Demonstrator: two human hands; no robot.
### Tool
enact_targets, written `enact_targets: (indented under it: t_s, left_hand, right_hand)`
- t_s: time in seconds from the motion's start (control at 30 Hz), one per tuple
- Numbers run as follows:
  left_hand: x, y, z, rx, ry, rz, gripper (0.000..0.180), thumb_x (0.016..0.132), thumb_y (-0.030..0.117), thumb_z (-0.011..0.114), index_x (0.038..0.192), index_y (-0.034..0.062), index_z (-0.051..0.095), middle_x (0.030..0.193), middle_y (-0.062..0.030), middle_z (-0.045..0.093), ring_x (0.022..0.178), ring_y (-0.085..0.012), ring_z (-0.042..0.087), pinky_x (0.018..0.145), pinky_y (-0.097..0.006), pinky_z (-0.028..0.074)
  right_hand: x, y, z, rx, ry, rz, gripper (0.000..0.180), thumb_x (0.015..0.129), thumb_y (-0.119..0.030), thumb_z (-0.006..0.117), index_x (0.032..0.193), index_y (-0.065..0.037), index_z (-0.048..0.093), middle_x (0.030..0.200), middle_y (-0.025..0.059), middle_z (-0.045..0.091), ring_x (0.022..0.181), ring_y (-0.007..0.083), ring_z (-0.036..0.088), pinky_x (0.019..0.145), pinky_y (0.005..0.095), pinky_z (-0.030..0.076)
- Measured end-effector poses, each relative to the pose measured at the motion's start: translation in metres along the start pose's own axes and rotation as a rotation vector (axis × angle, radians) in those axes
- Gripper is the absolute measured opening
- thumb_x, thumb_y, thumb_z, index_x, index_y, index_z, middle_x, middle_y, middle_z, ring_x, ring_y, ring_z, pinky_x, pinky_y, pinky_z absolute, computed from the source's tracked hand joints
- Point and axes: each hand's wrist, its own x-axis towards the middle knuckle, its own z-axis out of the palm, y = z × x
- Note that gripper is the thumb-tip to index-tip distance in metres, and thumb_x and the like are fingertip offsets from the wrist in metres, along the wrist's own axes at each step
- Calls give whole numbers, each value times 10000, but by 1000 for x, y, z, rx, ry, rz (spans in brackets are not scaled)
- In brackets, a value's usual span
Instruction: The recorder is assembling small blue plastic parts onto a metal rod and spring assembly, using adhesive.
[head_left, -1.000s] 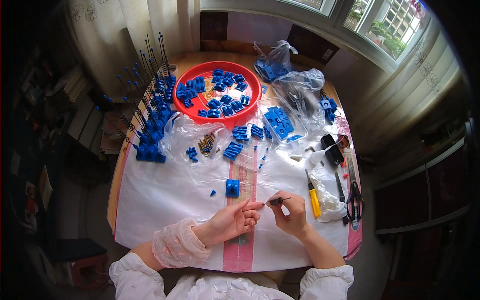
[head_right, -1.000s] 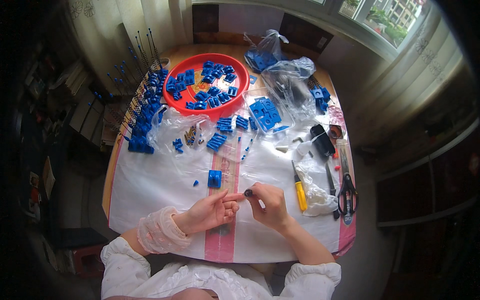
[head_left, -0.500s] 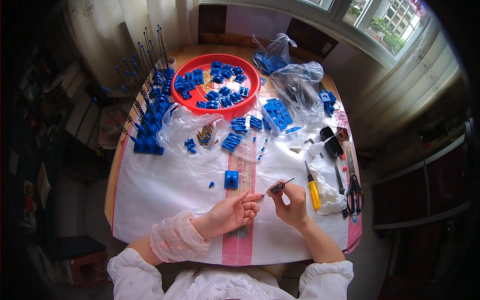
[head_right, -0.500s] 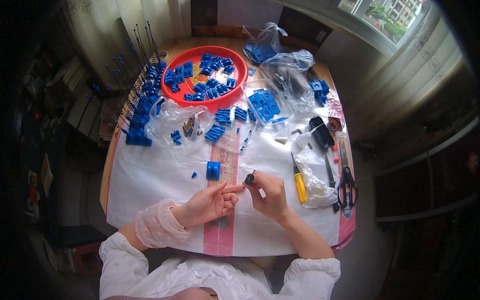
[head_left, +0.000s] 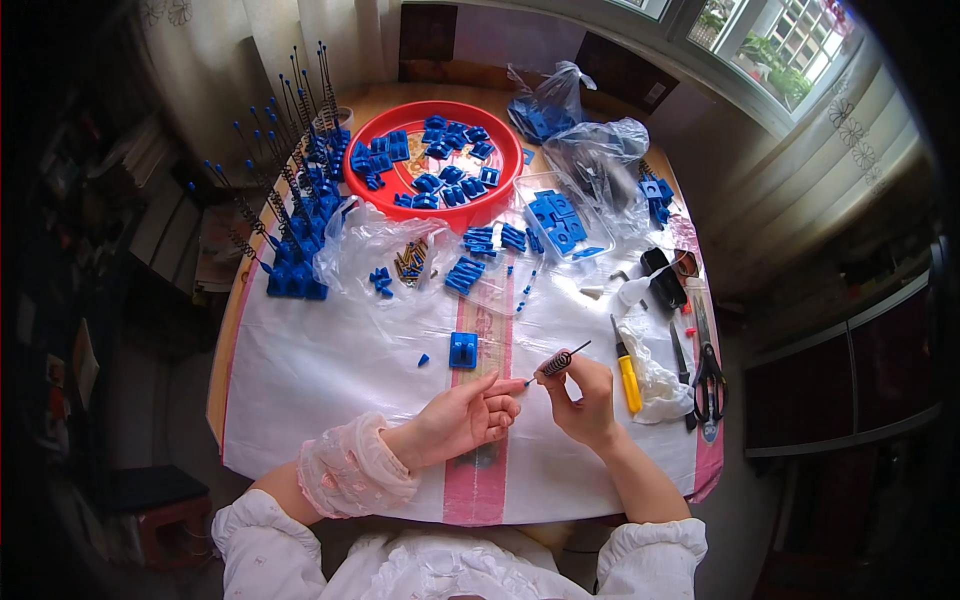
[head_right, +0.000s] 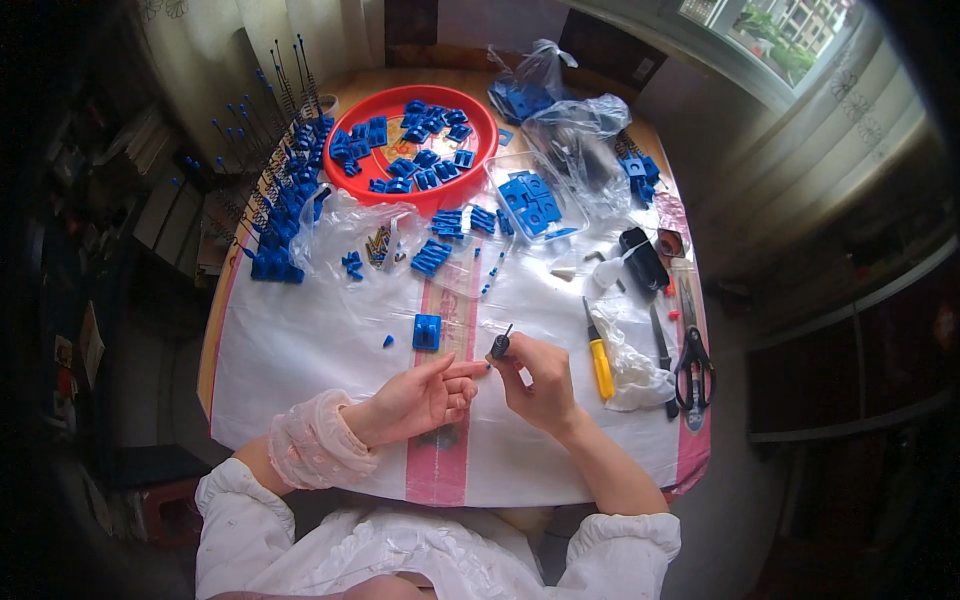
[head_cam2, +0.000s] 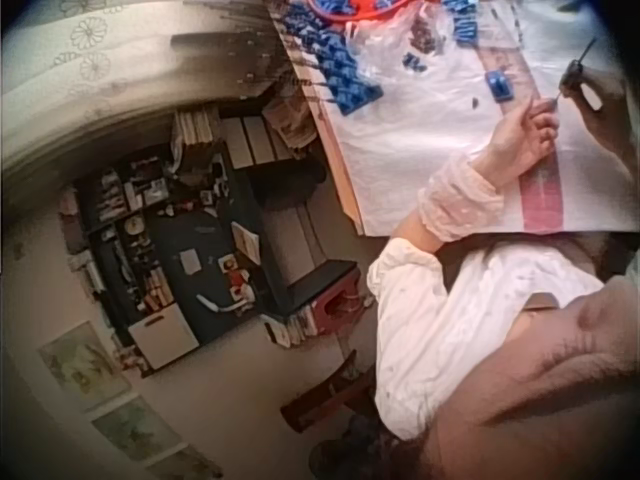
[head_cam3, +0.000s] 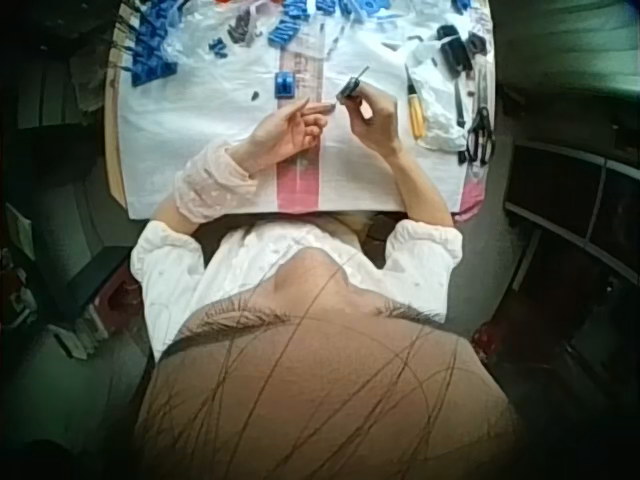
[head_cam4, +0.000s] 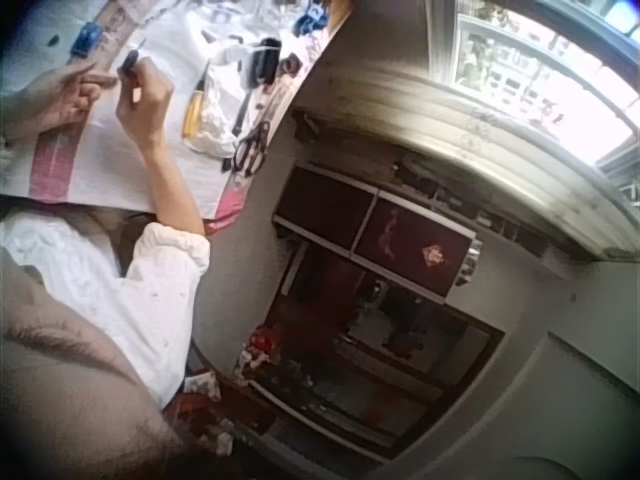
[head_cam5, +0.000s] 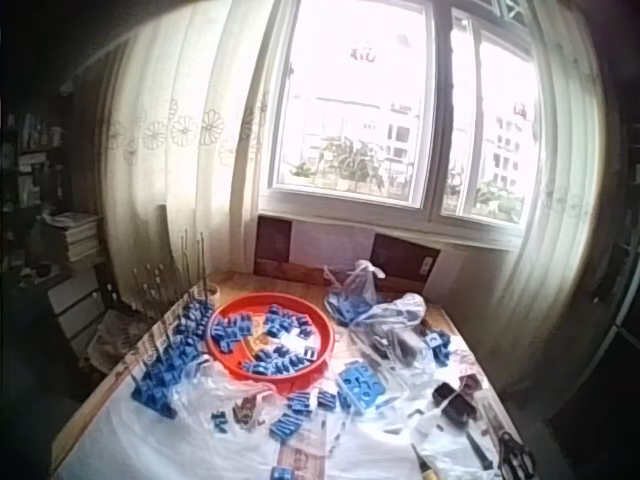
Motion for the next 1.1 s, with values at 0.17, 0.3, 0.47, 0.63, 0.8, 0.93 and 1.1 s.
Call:
enact_targets:
  t_s: [0.17, 0.3, 0.47, 0.63, 0.8, 0.93, 1.1]
  left_hand:
    - [-2, 1, 6, 6, 44, 2, 496, 1076, 388, 317, 1375, 18, 458, 931, -12, 606, 836, -79, 569, 791, -254, 472]
    - [-2, 1, 8, 9, 50, 4, 500, 1076, 390, 317, 1377, 15, 453, 927, -13, 603, 836, -80, 568, 793, -254, 473]
    - [-2, 1, 8, 11, 48, 5, 500, 1075, 390, 323, 1378, 13, 450, 928, -13, 598, 834, -81, 566, 796, -257, 471]
    - [-1, 0, -1, 3, -8, -1, 458, 1066, 403, 356, 1333, 56, 491, 976, -15, 612, 881, -100, 582, 817, -264, 480]
    - [-2, 2, 10, 19, 67, 2, 504, 1073, 397, 325, 1378, 15, 446, 927, -12, 595, 823, -79, 555, 793, -259, 463]
    - [-2, 1, 3, 12, 18, 2, 475, 1068, 402, 347, 1351, 40, 469, 956, -15, 598, 857, -93, 565, 810, -261, 471]
    - [0, 0, 2, 13, 12, 0, 470, 1069, 399, 342, 1345, 43, 475, 958, -12, 597, 856, -91, 564, 805, -258, 469]
  right_hand:
    - [0, 1, 0, 9, -1, 13, 82, 804, 71, 658, 803, -11, 654, 706, 84, 655, 616, 206, 649, 568, 291, 482]
    - [1, 2, 0, 2, 0, -40, 110, 786, 74, 686, 811, -4, 613, 693, 98, 627, 585, 230, 630, 533, 300, 486]
    - [1, 5, 0, 3, 0, -58, 141, 773, 79, 700, 821, -2, 594, 687, 104, 615, 571, 242, 621, 518, 303, 489]
    - [2, 2, -1, -1, -3, -66, 145, 771, 83, 697, 832, -2, 597, 691, 103, 616, 576, 243, 623, 522, 304, 491]
    - [2, 2, -1, -5, -8, -57, 146, 767, 91, 693, 827, -2, 599, 694, 102, 618, 579, 242, 625, 525, 303, 493]
    - [2, 1, -1, -14, -13, -51, 143, 767, 92, 691, 821, -4, 601, 694, 102, 617, 580, 241, 625, 527, 302, 493]
    - [1, 1, 0, 11, 1, -15, 101, 783, 80, 677, 808, -9, 638, 701, 86, 639, 598, 208, 632, 547, 290, 480]
